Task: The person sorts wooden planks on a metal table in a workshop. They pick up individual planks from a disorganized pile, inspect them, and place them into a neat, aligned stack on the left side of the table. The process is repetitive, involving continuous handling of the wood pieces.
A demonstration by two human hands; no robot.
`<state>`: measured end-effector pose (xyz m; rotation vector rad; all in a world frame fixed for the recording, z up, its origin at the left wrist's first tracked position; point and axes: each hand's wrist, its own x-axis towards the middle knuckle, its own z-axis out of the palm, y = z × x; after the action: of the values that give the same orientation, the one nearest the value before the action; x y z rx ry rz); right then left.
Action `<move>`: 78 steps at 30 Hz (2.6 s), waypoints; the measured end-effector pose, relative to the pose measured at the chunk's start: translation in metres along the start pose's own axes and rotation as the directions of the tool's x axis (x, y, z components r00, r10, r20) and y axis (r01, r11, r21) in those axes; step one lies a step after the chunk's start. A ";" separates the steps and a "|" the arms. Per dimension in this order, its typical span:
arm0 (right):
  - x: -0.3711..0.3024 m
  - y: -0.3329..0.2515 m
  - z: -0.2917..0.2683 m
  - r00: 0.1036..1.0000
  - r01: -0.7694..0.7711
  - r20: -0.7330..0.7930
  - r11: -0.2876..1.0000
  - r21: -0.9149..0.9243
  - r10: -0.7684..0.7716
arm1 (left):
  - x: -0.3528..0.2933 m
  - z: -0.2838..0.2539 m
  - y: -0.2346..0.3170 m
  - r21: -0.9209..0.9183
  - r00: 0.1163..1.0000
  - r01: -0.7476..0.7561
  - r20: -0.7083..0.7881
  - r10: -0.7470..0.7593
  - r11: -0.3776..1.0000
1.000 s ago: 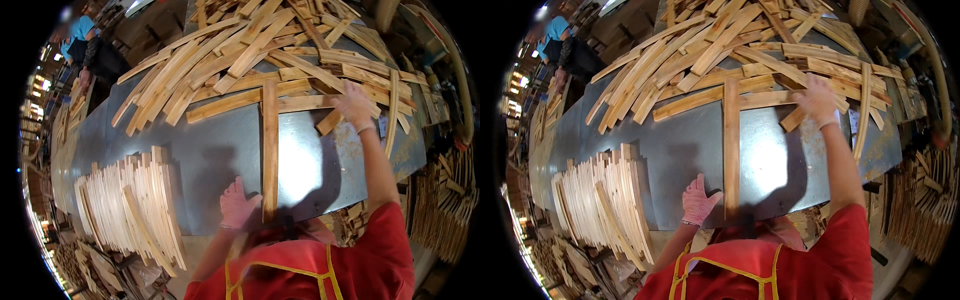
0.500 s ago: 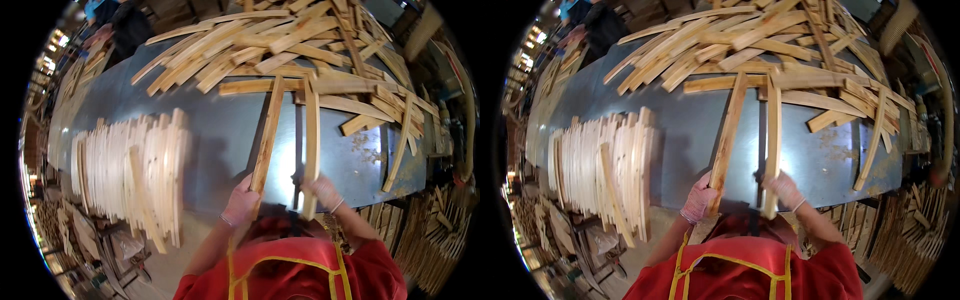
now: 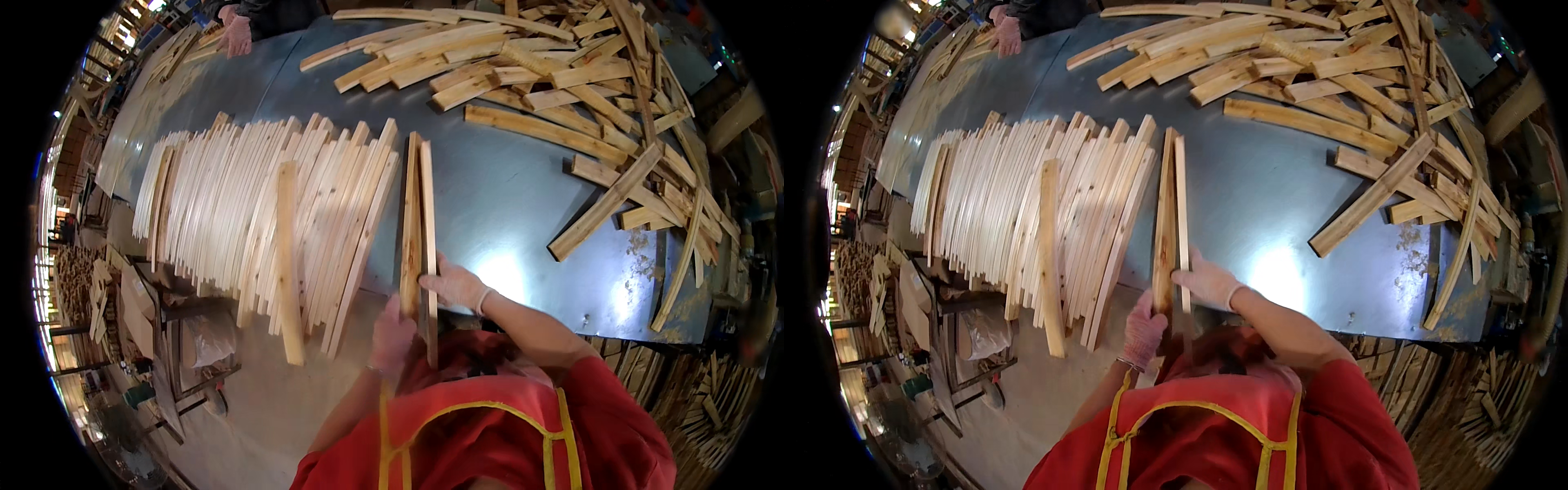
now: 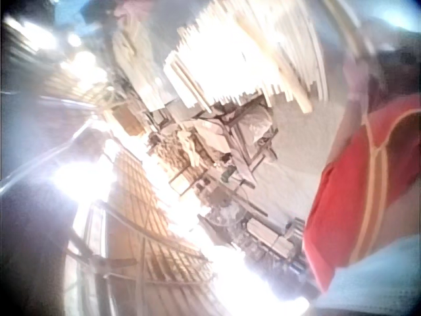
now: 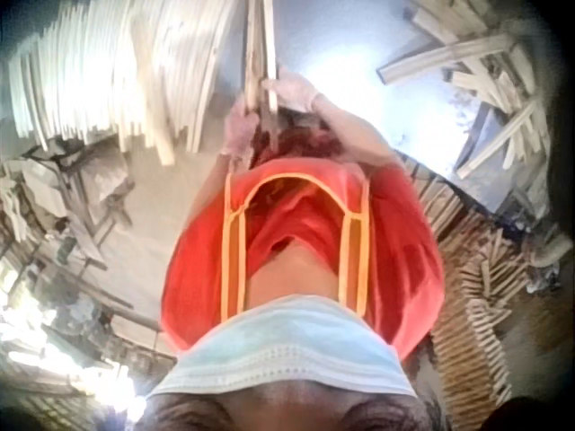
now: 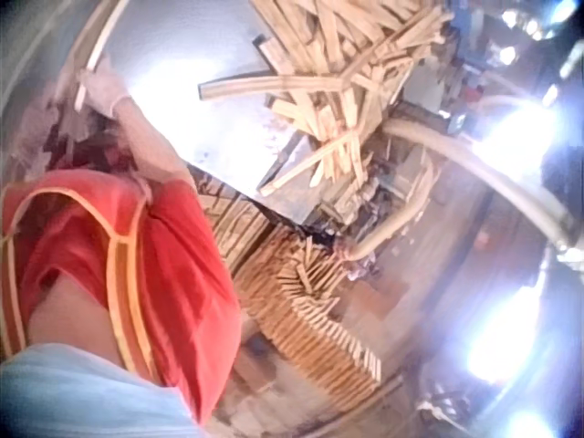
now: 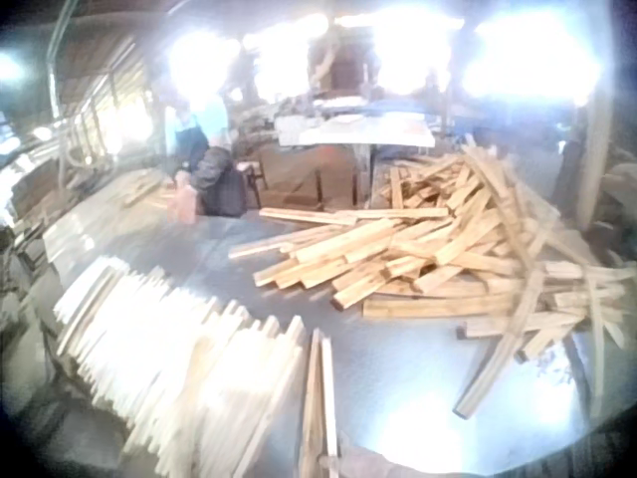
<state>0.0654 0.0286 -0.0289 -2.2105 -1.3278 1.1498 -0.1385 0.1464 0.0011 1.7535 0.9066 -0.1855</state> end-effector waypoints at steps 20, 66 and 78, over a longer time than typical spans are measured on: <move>-0.106 0.149 -0.142 0.264 -0.467 -0.867 0.843 0.268 0.422 | 0.020 -0.116 0.040 -0.363 0.959 -0.069 -0.280 -0.039 0.929; -0.004 -0.021 0.016 0.924 -0.144 -0.272 0.901 0.409 0.270 | 0.018 0.017 0.038 0.649 0.865 -0.163 -0.267 0.424 0.743; -0.161 0.188 -0.126 0.291 -0.368 -0.851 0.872 0.323 0.438 | 0.047 -0.006 -0.007 0.951 0.819 0.137 -0.266 0.508 0.276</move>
<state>0.2336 -0.1889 0.0097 -2.5163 -0.2127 -0.1063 -0.1123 0.1751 -0.0267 3.2243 1.0203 -0.0458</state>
